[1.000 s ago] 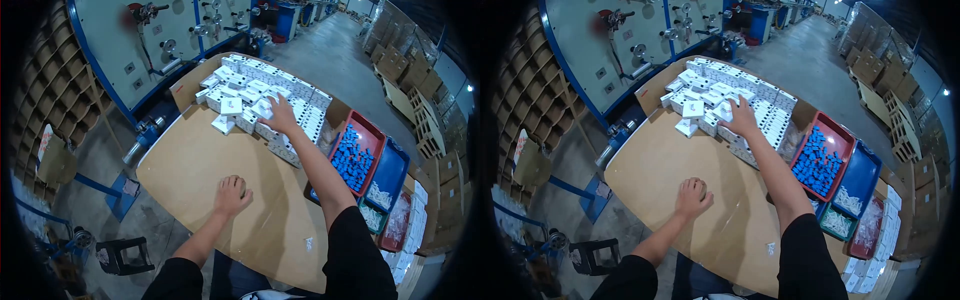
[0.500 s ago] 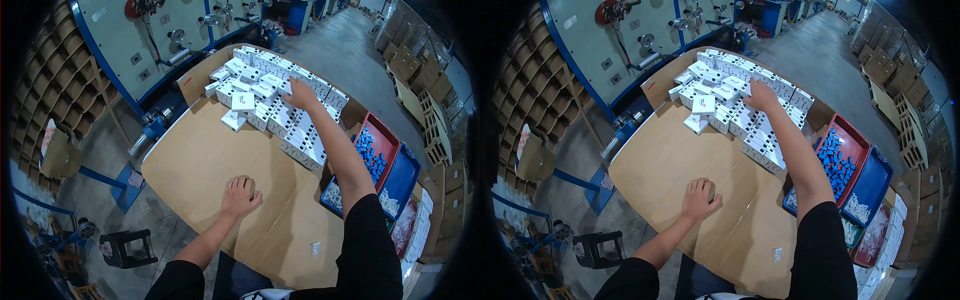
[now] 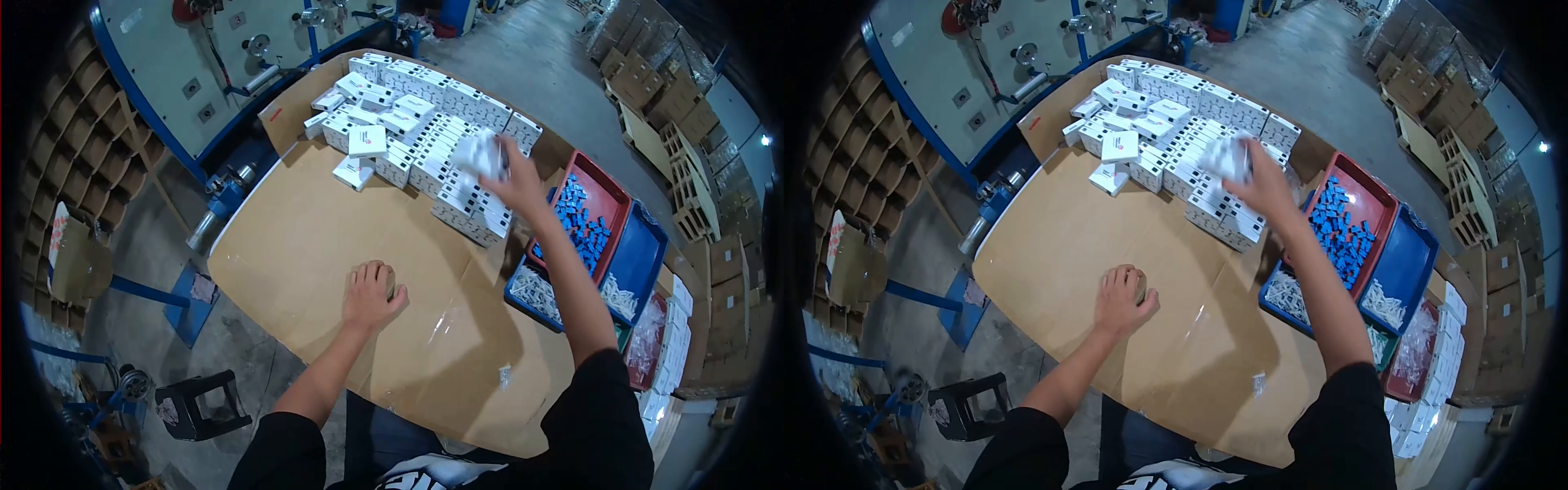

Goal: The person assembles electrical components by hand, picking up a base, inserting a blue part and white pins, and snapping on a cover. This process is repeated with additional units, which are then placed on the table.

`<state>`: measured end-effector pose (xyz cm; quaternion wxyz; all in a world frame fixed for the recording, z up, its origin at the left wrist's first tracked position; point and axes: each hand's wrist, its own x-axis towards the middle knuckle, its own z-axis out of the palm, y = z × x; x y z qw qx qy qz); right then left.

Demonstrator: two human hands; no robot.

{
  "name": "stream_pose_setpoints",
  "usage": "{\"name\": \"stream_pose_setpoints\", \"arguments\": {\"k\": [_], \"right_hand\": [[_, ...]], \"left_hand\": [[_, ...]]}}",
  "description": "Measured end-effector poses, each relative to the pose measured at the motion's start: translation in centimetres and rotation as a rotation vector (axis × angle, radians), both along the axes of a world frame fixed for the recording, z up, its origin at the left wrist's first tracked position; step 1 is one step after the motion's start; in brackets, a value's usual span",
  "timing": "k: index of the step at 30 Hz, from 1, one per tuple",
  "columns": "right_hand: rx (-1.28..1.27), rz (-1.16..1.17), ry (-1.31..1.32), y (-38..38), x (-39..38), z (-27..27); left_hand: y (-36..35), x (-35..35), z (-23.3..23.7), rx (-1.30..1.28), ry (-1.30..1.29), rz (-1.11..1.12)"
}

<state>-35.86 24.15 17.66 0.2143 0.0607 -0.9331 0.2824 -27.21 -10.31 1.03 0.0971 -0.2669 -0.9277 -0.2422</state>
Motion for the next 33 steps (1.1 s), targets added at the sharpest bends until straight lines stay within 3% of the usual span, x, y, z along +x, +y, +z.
{"name": "stream_pose_setpoints", "arguments": {"k": [1,2,5,7,10,15,17,19,24,29,33], "right_hand": [[0.002,-0.032,-0.152,-1.2,4.8,-0.2],[0.086,0.035,-0.113,-1.1,8.8,-2.9],[-0.071,0.083,-0.335,-5.1,20.5,-6.4],[0.034,0.065,-0.254,-6.5,25.6,-9.8],[0.102,0.074,-0.202,-8.4,30.4,-11.9],[0.193,0.036,-0.33,-10.8,31.4,-7.4],[0.286,0.033,-0.378,-11.1,29.7,-5.5],[0.325,-0.009,-0.178,-11.3,26.5,-3.7],[0.29,0.132,0.083,-13.1,9.0,-3.7],[0.395,0.156,0.301,-18.7,-8.9,-7.1],[0.577,-0.017,0.348,-22.1,-15.1,-8.6]], "left_hand": [[0.1,-0.1,0.1,0.001,-0.005,0.002],[0.1,-0.2,0.2,-0.001,-0.008,0.006],[0.0,-0.1,0.2,0.002,0.012,0.003],[-0.2,-0.2,0.0,-0.004,0.006,0.003],[-0.1,-0.2,-0.1,-0.027,0.003,0.01],[-0.1,0.1,0.0,-0.049,-0.001,0.007],[-0.1,0.1,-0.2,-0.003,0.047,0.002],[-0.2,0.0,-0.1,-0.002,0.051,0.007],[-0.3,0.1,0.1,-0.002,0.003,0.016],[-0.5,-0.3,-0.3,-0.014,-0.013,0.011],[-0.4,-0.3,0.4,0.001,-0.049,0.017]]}}
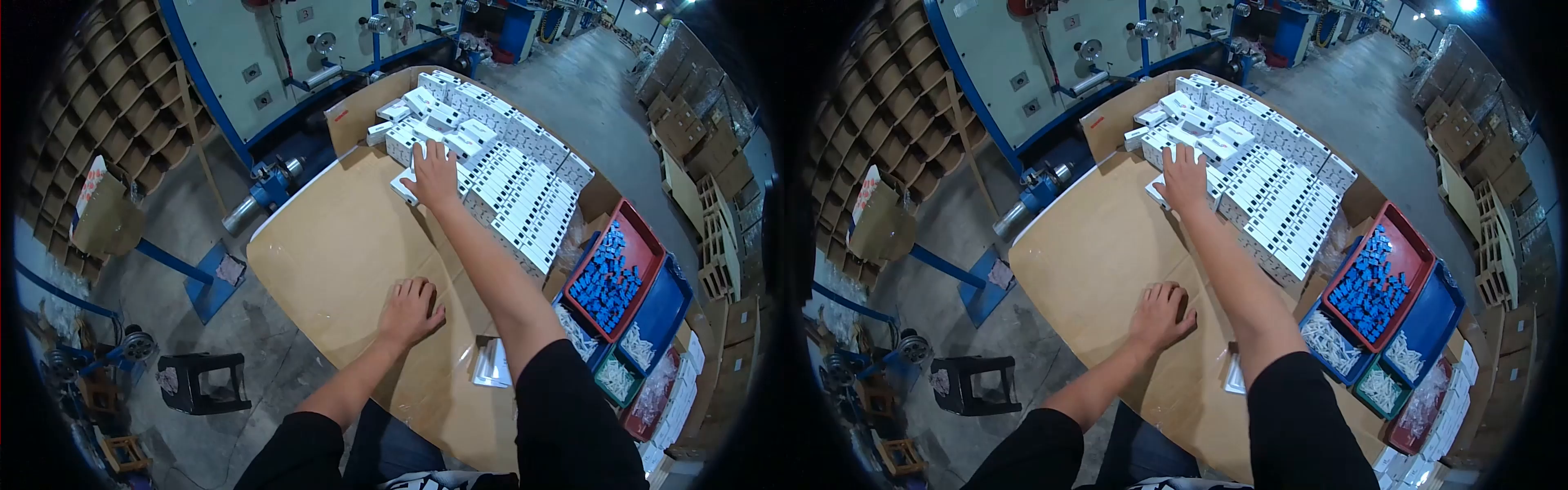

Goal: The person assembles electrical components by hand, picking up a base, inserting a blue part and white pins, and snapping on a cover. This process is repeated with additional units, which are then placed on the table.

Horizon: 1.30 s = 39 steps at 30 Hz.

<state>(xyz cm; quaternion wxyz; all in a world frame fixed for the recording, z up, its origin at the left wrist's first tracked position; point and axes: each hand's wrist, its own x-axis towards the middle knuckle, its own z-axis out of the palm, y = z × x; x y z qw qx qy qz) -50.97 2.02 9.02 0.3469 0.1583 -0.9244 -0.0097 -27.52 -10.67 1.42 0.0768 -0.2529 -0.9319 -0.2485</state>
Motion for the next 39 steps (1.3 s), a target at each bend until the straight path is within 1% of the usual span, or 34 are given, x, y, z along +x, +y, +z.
{"name": "stream_pose_setpoints", "arguments": {"k": [1,2,3,5,6,7,10,11,13,14,17,19,21,22,23,25,29,30,31,32,33,34,36,37,39], "right_hand": [[0.017,-0.104,-0.03,-0.7,-1.0,-0.3],[0.032,-0.21,-0.061,-1.1,-2.1,-0.6],[0.023,-0.212,-0.055,-1.1,-3.0,-1.1],[0.088,-0.276,-0.087,-0.3,-4.0,-1.7],[0.086,-0.237,-0.079,0.7,-4.0,-1.7],[0.094,-0.245,-0.085,1.9,-4.0,-1.6],[-0.007,-0.073,0.047,6.3,-3.5,-0.7],[-0.004,-0.079,0.053,7.6,-3.3,-0.2],[-0.093,-0.028,0.12,9.6,-2.8,1.0],[-0.119,-0.029,0.071,10.4,-3.0,1.4],[-0.099,-0.028,0.07,12.5,-5.5,1.0],[-0.093,-0.044,0.059,12.9,-6.9,1.0],[-0.044,-0.161,0.034,13.1,-7.9,1.6],[-0.069,-0.188,-0.114,13.3,-8.6,2.1],[-0.074,-0.182,-0.116,13.4,-8.7,2.8],[-0.2,-0.192,-0.367,13.5,-8.8,4.4],[-0.215,-0.184,-0.307,15.7,-11.4,3.3],[-0.233,-0.236,-0.367,15.8,-11.2,4.1],[-0.232,-0.245,-0.376,16.2,-10.8,4.9],[-0.226,-0.262,-0.309,16.7,-10.0,5.3],[-0.22,-0.282,-0.245,17.2,-8.6,5.7],[-0.22,-0.303,-0.274,17.7,-6.5,6.2],[-0.334,-0.094,-0.081,18.6,-1.9,8.4],[-0.322,-0.121,-0.097,19.2,1.1,9.4],[-0.535,0.078,-0.217,19.1,9.2,10.5]], "left_hand": [[0.0,-0.1,0.1,0.025,-0.044,0.002],[-0.1,-0.2,0.2,0.012,-0.025,-0.001],[-0.3,-0.3,0.1,0.003,-0.019,-0.004],[-0.2,-0.3,0.0,0.045,0.009,-0.014],[-0.1,-0.3,0.0,0.019,-0.001,-0.003],[-0.1,-0.2,0.1,0.026,-0.009,-0.011],[-0.1,-0.3,0.2,-0.042,-0.042,-0.034],[0.0,-0.4,0.2,-0.039,-0.037,-0.04],[0.0,-0.3,-0.1,-0.053,0.007,-0.021],[0.0,-0.4,-0.1,-0.056,0.01,-0.021],[-0.1,-0.3,-0.1,-0.064,-0.004,-0.021],[0.0,-0.3,-0.1,-0.009,-0.017,-0.012],[-0.1,-0.4,0.1,-0.016,-0.012,-0.006],[-0.1,-0.4,0.1,-0.018,-0.003,-0.013],[0.0,-0.5,0.1,-0.023,-0.005,-0.008],[0.0,-0.5,-0.1,-0.017,-0.014,-0.026],[-0.2,-0.5,0.3,-0.008,-0.014,-0.025],[-0.2,-0.6,0.4,-0.007,-0.02,-0.025],[-0.1,-0.6,0.3,-0.005,-0.031,-0.028],[0.1,-0.5,0.2,-0.004,-0.05,-0.039],[0.2,-0.6,-0.1,0.01,-0.004,-0.023],[0.2,-0.4,-0.4,0.022,0.034,-0.012],[0.1,-0.5,-0.6,0.018,0.009,-0.021],[0.3,-0.5,-0.7,0.022,0.018,-0.016],[0.5,-0.4,-0.7,0.028,0.008,-0.029]]}}
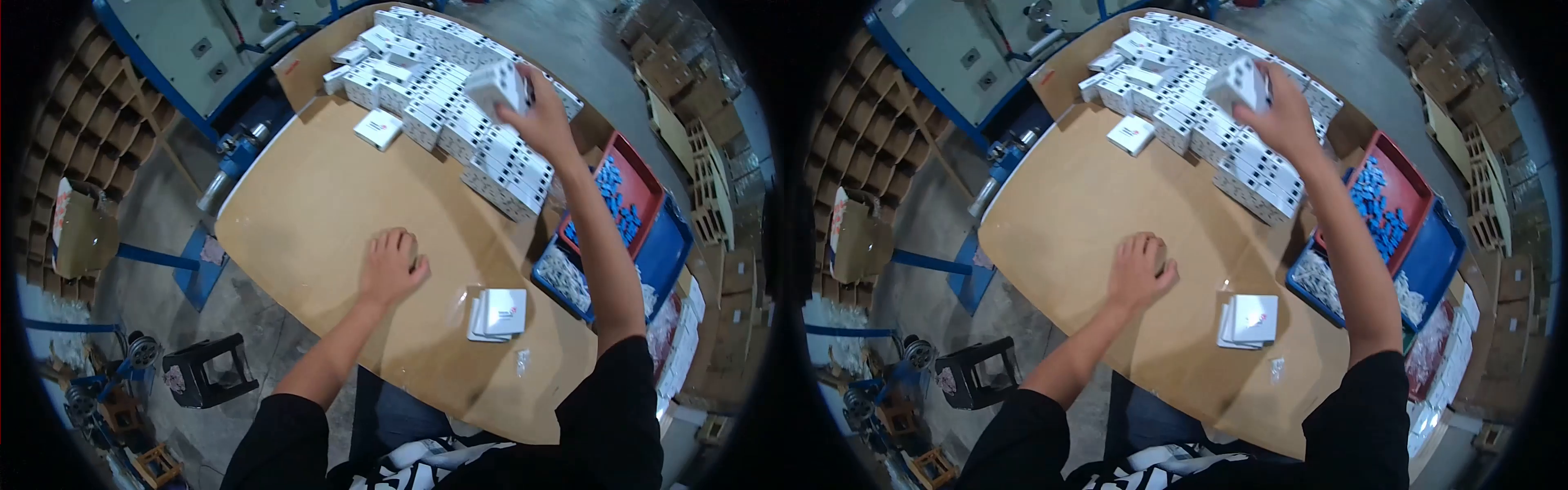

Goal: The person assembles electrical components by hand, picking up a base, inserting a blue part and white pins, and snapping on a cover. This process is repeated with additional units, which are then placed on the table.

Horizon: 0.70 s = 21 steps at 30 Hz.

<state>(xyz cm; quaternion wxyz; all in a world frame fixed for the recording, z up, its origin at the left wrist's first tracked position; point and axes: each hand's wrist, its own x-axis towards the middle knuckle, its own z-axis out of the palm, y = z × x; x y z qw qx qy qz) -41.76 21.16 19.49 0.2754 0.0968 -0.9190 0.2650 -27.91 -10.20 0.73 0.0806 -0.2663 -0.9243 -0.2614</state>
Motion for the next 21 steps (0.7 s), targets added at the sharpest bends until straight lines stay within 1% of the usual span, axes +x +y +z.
{"name": "stream_pose_setpoints", "arguments": {"k": [2,3,4,5,6,7,8,9,10,12,13,15,18,19,21], "right_hand": [[-0.073,0.091,-0.034,-1.2,9.0,-0.2],[-0.134,0.059,-0.126,-2.9,14.0,-0.4],[-0.154,0.08,-0.17,-3.9,18.2,-2.4],[-0.209,0.115,-0.268,-6.1,22.1,-3.0],[-0.36,0.137,-0.436,-8.2,25.8,-4.5],[-0.342,0.171,-0.425,-10.9,28.1,-4.6],[-0.234,0.182,-0.368,-12.4,29.9,-6.8],[-0.095,0.198,-0.365,-13.6,31.0,-7.7],[-0.061,0.158,-0.421,-14.9,31.9,-8.8],[0.196,0.069,-0.24,-15.8,32.1,-12.3],[0.192,0.068,-0.241,-16.0,32.1,-13.5],[0.416,-0.043,-0.153,-16.6,32.1,-14.5],[0.367,0.018,-0.245,-16.8,33.1,-13.6],[0.369,0.025,-0.233,-16.8,33.2,-13.0],[0.368,0.048,-0.336,-17.2,33.9,-11.7]], "left_hand": [[-0.3,0.2,0.0,0.005,0.018,0.002],[-0.4,0.4,-0.2,-0.009,0.005,0.005],[-0.2,0.2,-0.2,-0.019,0.0,0.01],[-0.2,0.4,0.3,-0.015,0.018,0.012],[-0.2,0.3,0.3,0.002,0.029,-0.001],[-0.2,0.3,0.0,-0.037,0.043,0.008],[0.0,0.4,-0.2,-0.072,0.06,0.021],[0.4,0.3,-0.1,-0.054,0.073,0.016],[0.4,0.4,-0.1,-0.037,0.082,0.015],[0.0,0.9,0.0,-0.02,0.091,0.011],[0.0,1.1,0.3,-0.001,0.12,0.007],[0.2,1.0,0.1,-0.008,0.12,0.007],[-0.1,1.2,-0.5,-0.007,0.131,0.012],[0.0,0.9,-0.5,0.001,0.14,0.011],[-0.1,0.9,-0.4,-0.016,0.134,0.016]]}}
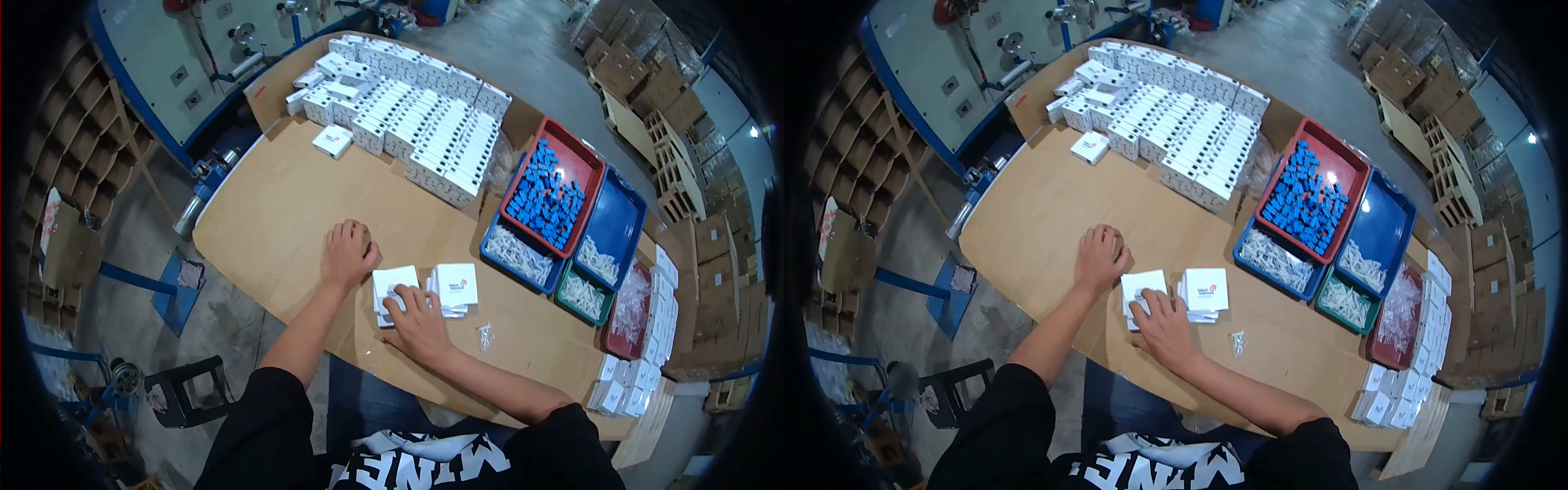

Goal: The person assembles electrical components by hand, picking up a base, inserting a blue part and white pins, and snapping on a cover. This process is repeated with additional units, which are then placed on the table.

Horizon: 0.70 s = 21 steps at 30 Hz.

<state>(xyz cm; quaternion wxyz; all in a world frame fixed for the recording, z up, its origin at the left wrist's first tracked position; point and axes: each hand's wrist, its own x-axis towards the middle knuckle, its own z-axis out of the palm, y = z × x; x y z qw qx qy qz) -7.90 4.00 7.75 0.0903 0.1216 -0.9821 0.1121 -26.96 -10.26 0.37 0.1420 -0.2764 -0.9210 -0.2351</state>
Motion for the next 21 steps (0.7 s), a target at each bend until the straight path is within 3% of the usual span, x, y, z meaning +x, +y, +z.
{"name": "stream_pose_setpoints", "arguments": {"k": [6,11,13,17,21], "right_hand": [[-0.087,0.015,0.034,1.0,-6.3,4.5],[-0.12,-0.043,0.242,2.0,-24.6,7.6],[-0.02,-0.014,0.389,2.1,-33.4,7.0],[0.092,-0.086,0.226,2.3,-47.3,7.0],[0.217,-0.149,0.104,2.7,-54.1,7.4]], "left_hand": [[-0.4,0.1,0.6,-0.057,-0.052,-0.002],[-0.6,-0.3,-0.1,-0.026,-0.069,0.019],[-0.7,-0.7,-0.3,-0.033,-0.104,-0.005],[-0.9,-1.1,-0.1,-0.004,-0.115,0.01],[-0.9,-1.2,0.2,0.01,-0.14,0.009]]}}
